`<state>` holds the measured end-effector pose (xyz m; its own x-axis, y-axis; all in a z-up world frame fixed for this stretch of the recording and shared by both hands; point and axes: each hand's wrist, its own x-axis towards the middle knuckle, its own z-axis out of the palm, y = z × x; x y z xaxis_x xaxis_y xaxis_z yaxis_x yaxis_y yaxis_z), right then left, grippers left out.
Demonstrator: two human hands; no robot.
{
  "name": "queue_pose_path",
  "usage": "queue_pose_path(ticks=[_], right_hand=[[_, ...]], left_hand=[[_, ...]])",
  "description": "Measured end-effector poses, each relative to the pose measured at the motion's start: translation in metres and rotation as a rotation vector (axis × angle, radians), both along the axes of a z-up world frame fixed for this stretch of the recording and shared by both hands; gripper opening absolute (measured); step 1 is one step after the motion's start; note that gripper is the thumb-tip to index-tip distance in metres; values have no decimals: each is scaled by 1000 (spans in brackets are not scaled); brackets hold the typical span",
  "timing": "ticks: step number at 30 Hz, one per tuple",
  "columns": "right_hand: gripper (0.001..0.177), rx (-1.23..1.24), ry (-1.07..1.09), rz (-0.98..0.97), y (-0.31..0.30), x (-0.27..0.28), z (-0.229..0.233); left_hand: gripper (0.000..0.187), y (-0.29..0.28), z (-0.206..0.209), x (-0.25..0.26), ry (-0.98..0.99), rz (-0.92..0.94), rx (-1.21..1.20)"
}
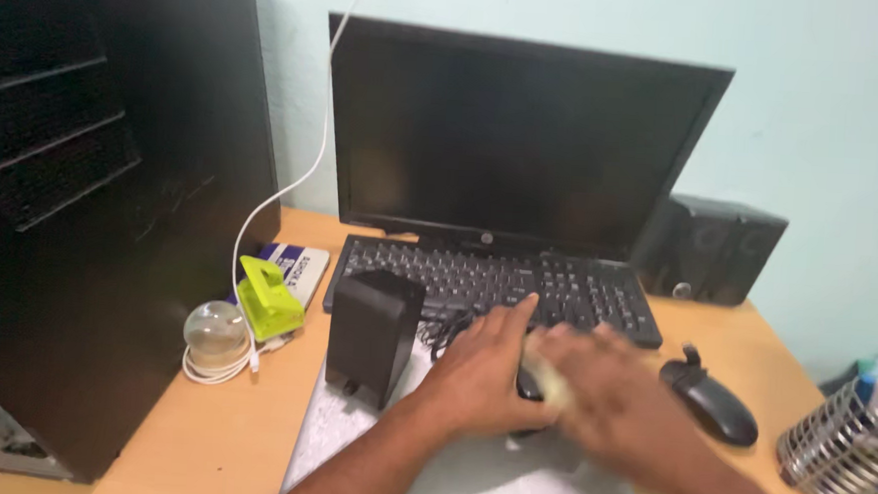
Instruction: The person wipes various desk items including speakers, a mouse, a stamp pad, and a hole punch with a cloth by hand, before cleaning the outer casing and the screen of a laptop.
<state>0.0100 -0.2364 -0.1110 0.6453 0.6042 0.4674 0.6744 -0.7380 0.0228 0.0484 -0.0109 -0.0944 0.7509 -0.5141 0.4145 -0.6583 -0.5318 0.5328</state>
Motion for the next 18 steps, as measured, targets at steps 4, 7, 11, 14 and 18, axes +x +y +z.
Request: queue_pose_path(ticks=[4,7,11,14,18], right_hand=[[52,452,213,-252,-9,8,-3],[49,960,599,-367,-14,9,-18],[45,1169,634,-283,-17,17,-20],[41,1150,532,-351,-8,11,-8],[39,1061,421,-446,10,-8,23]], left_hand=[[119,1,7,-10,110,31,11],[113,-1,8,-11,120,48,54],[112,-3,3,-8,117,41,106],[113,-1,-6,0,110,-33,10],[111,-2,-13,2,-44,-86,-58]])
